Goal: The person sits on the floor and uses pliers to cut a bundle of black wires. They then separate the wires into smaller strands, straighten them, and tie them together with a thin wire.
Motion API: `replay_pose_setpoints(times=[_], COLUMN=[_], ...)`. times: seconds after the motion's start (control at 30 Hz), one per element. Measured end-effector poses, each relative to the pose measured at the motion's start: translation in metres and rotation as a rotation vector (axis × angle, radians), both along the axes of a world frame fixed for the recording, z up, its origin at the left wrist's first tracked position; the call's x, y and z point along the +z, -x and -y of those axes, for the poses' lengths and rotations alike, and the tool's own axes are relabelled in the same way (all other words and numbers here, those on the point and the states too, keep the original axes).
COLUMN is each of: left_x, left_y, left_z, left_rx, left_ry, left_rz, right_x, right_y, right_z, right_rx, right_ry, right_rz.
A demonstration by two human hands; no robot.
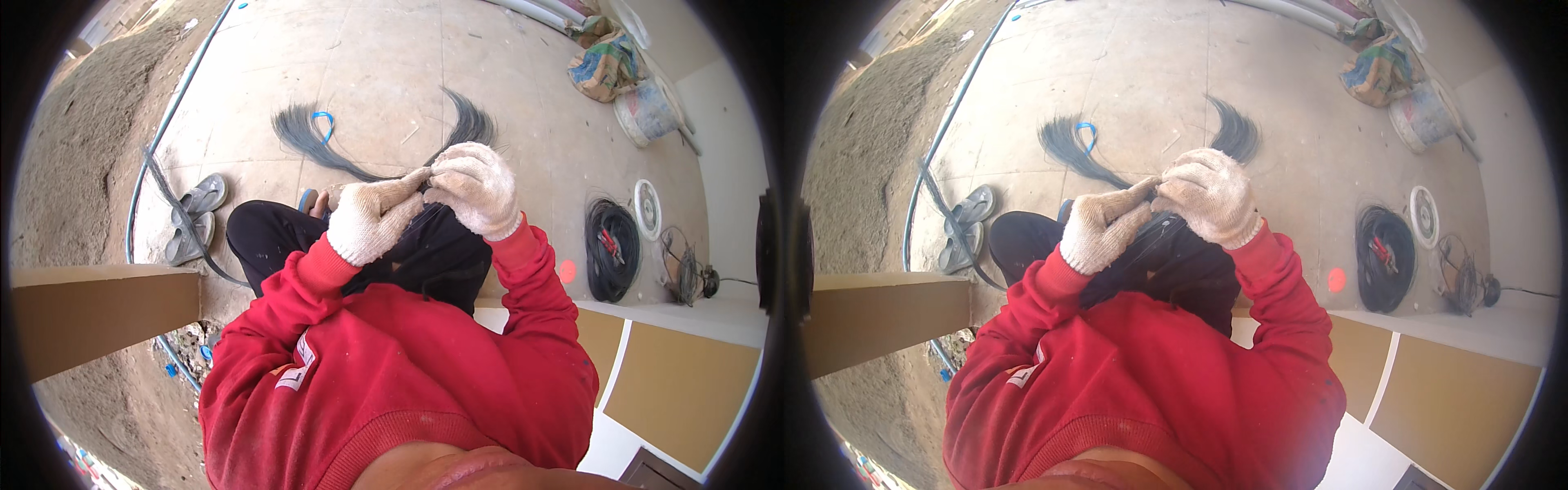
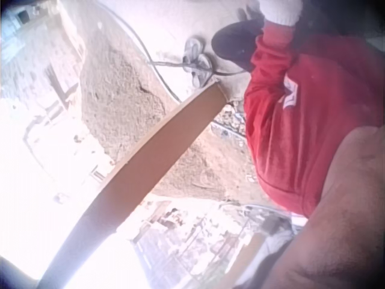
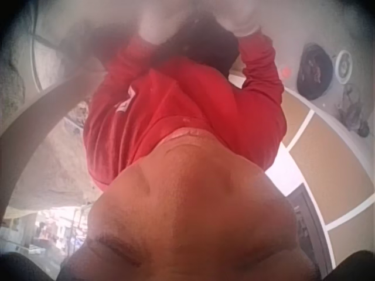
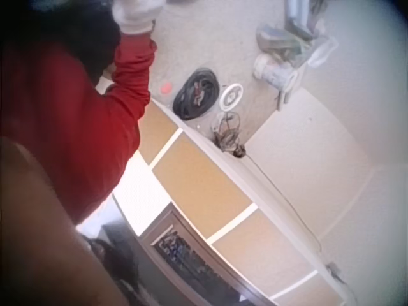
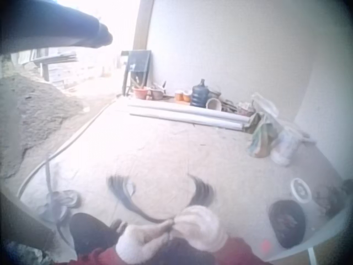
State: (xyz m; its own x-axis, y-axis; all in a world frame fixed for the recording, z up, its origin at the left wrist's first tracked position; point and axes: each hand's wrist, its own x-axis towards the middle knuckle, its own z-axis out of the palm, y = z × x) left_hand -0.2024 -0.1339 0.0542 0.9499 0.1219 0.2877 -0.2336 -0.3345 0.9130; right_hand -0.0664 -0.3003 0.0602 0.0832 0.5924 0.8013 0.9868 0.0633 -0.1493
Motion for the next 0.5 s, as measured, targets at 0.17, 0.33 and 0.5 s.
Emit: replay_pose_setpoints(times=[0.17, 0.33, 0.5], left_x=[0.011, 0.015, 0.019], left_y=[-0.004, -0.004, -0.006], left_z=[-0.007, -0.007, -0.012], left_rx=[-0.080, -0.126, -0.145], left_ry=[-0.065, 0.006, 0.172], left_rz=[-0.138, -0.211, -0.338], right_x=[-0.016, -0.026, -0.005], right_y=[-0.003, 0.005, -0.007], right_z=[-0.004, -0.006, -0.012], right_rx=[-0.008, -0.070, 0.065], right_ry=[-0.012, -0.028, 0.060], right_rz=[-0.193, -0.610, -0.314])
